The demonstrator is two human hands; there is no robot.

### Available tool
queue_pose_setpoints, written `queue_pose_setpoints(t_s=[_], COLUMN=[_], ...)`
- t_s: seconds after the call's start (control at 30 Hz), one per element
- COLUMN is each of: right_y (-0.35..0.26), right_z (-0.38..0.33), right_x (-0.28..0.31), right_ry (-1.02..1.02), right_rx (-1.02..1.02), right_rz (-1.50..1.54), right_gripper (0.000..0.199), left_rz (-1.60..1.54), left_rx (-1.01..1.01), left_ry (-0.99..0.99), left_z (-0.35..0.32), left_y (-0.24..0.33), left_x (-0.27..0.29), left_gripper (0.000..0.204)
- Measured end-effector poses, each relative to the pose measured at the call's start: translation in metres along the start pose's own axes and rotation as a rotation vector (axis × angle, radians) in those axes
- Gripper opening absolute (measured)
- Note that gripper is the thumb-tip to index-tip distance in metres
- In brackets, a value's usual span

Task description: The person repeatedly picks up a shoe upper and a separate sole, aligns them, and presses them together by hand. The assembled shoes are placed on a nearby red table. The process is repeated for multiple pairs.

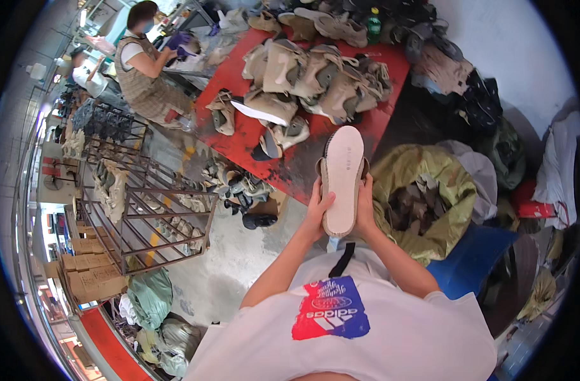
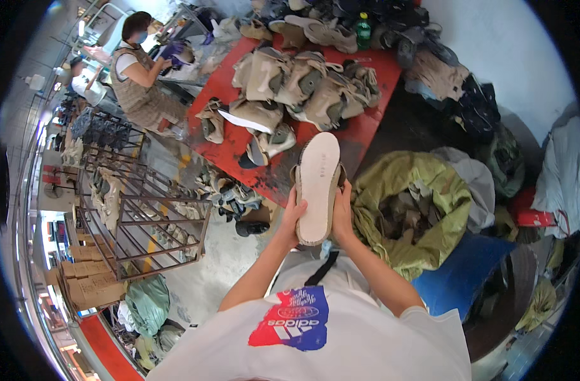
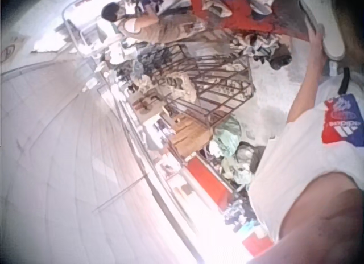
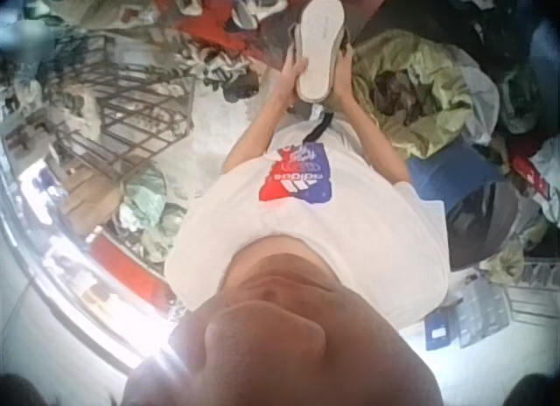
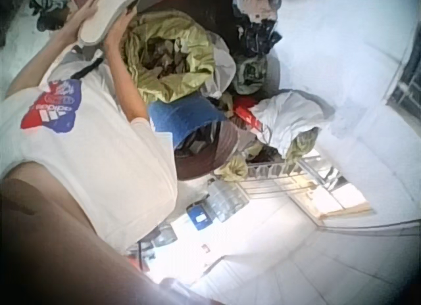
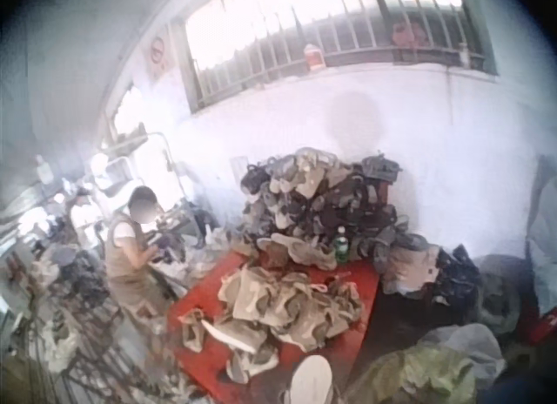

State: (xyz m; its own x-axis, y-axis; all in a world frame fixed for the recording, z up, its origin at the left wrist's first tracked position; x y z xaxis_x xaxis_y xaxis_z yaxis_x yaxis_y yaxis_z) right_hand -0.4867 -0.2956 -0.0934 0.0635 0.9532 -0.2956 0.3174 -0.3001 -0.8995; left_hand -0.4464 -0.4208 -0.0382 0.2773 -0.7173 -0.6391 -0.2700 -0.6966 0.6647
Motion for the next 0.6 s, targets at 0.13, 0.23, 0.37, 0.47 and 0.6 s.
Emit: queue_pose_setpoints(t_s=[0.13,0.23,0.37,0.47,0.6], right_y=[-0.118,-0.195,-0.157,-0.082,-0.018], right_z=[0.027,0.012,0.022,0.026,-0.001], right_x=[-0.069,-0.086,-0.041,0.039,0.135], right_ry=[-0.251,-0.613,-0.617,-0.380,-0.152], right_rx=[0.279,0.514,0.236,-0.052,-0.219], right_rz=[-0.197,0.085,-0.221,-0.406,-0.595], right_gripper=[0.050,0.057,0.040,0.032,0.030], left_rz=[0.142,0.042,0.187,0.063,0.252], left_rx=[0.008,-0.153,-0.291,-0.225,-0.175], left_ry=[-0.071,-0.127,0.180,0.270,0.242], left_z=[0.025,0.033,0.072,0.141,0.278], left_y=[0.070,0.162,0.235,0.269,0.308], left_x=[0.029,0.033,0.091,0.113,0.164], left_gripper=[0.076,0.080,0.066,0.068,0.072])
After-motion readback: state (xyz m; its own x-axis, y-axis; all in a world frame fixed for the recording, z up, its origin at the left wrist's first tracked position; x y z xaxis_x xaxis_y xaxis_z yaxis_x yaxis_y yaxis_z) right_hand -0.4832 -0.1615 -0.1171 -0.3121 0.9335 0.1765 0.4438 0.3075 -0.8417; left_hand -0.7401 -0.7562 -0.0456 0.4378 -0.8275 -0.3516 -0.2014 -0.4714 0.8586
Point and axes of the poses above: each hand's wrist, its own z-axis towards the middle knuckle, its own x-axis out of the back of the hand, y = z × x, the point moved 6 cm from there along z, towards the middle knuckle, and after that the axes turned 8 degrees about -z, right-handed, at the moved point
